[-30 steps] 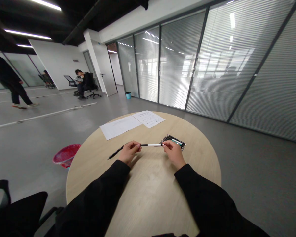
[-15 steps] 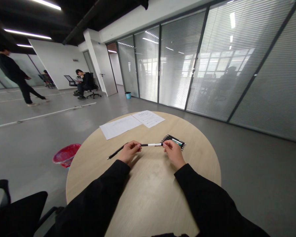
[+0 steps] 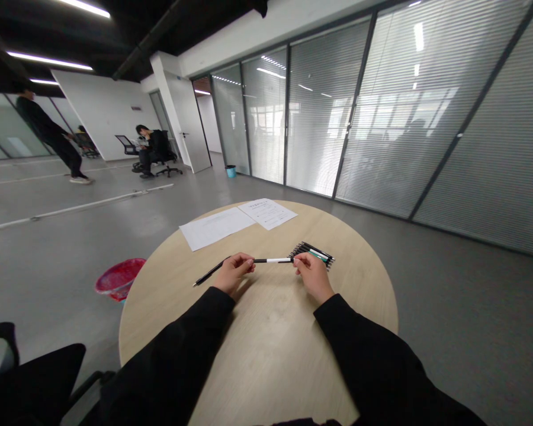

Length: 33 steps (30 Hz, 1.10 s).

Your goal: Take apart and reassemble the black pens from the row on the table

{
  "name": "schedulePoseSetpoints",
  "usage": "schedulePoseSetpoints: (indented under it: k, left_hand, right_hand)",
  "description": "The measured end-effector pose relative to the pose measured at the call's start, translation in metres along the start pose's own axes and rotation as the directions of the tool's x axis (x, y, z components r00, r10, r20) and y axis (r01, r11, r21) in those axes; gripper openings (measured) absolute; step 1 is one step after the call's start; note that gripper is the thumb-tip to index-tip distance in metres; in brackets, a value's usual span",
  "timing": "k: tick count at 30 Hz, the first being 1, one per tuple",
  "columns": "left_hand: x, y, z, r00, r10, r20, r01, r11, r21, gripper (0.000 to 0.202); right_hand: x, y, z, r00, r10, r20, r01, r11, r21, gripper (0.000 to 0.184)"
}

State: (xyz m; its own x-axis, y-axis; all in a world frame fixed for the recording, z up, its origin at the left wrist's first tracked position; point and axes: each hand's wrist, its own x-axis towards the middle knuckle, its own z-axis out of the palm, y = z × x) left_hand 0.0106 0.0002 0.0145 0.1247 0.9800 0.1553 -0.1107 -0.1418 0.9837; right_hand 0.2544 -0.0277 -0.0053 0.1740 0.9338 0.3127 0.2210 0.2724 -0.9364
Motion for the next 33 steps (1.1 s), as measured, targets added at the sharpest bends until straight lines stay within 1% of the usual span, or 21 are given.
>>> schedulePoseSetpoints:
  k: [9,17,27,33]
  left_hand:
    - [0.0004,0.0014,-0.0007,1.0,-0.021,0.009,0.022,1.0,-0.011,0.036]
    - [0.0025,-0.0041,-0.0042,1.0,-0.002,0.014,0.002,1.0,-0.011,0.033]
    - [0.0011,-0.0007,-0.0016,1.0,-0.009,0.011,0.01,1.0,-0.017,0.033]
    - [0.0006,-0.0001,-0.0008,1.0,0.005,0.008,-0.005,1.0,-0.012,0.032]
  right_hand:
    - [0.0,-0.0002,-0.0011,1.0,-0.024,0.005,0.024,1.0,-0.012,0.021]
    - [-0.0009,-0.0026,-0.0013,1.0,-0.027,0.011,0.027,0.999,-0.024,0.022]
    - [-0.0015,-0.0065,-0.0022,0.999,-0.037,0.012,0.038,0.998,-0.045,0.023]
    - [-0.0019,-0.0078,-0.0023,0.999,-0.037,0.015,0.037,0.998,-0.05,0.024]
